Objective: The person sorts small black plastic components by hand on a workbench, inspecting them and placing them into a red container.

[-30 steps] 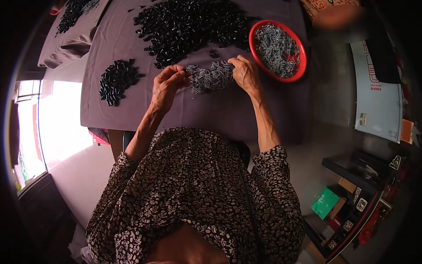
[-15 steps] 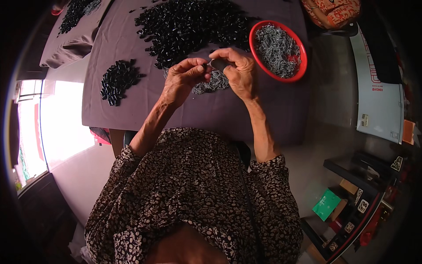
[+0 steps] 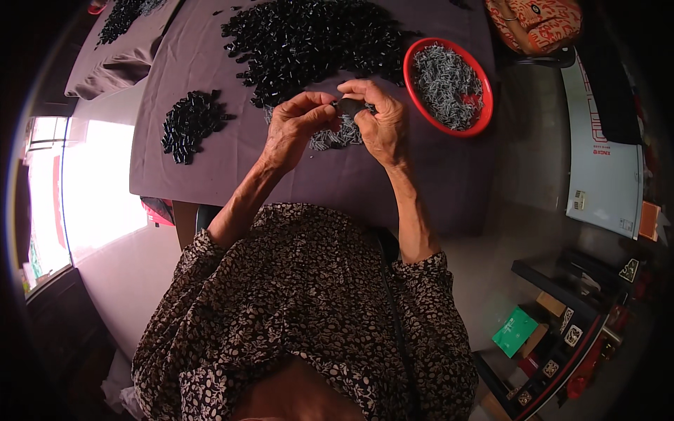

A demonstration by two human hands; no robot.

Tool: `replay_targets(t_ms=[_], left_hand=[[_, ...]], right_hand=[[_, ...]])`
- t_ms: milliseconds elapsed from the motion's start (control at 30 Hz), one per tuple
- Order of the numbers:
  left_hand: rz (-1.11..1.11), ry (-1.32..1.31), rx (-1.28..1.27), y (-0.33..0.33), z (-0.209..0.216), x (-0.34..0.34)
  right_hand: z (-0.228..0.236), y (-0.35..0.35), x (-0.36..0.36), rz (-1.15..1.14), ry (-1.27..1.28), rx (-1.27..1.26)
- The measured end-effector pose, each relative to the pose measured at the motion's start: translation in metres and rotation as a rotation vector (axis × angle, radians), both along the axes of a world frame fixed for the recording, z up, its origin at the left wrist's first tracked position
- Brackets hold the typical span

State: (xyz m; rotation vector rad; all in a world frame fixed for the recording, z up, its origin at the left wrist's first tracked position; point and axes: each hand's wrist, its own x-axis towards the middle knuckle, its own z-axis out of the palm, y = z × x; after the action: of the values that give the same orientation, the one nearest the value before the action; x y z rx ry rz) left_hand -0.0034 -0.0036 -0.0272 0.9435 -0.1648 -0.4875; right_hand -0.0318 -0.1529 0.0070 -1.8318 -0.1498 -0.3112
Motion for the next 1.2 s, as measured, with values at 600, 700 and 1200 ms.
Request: replay_targets(t_ms=[600,700,1200], left_hand=[[0.065,0.124,0.105,0.004,0.001,0.014],[0.055,0.121,0.1,0.002,0.001,0.014],[-0.012,0.026,-0.116,-0.001,-0.004,0.014]], right_hand=[[-0.009,-0.014,0.023,0.076,-0.214,-0.478],[-0.01,-0.004,0.023,0.096,-0.185,-0.287],[0.001,-0.006,0.018,0.023,-0.164,-0.284]])
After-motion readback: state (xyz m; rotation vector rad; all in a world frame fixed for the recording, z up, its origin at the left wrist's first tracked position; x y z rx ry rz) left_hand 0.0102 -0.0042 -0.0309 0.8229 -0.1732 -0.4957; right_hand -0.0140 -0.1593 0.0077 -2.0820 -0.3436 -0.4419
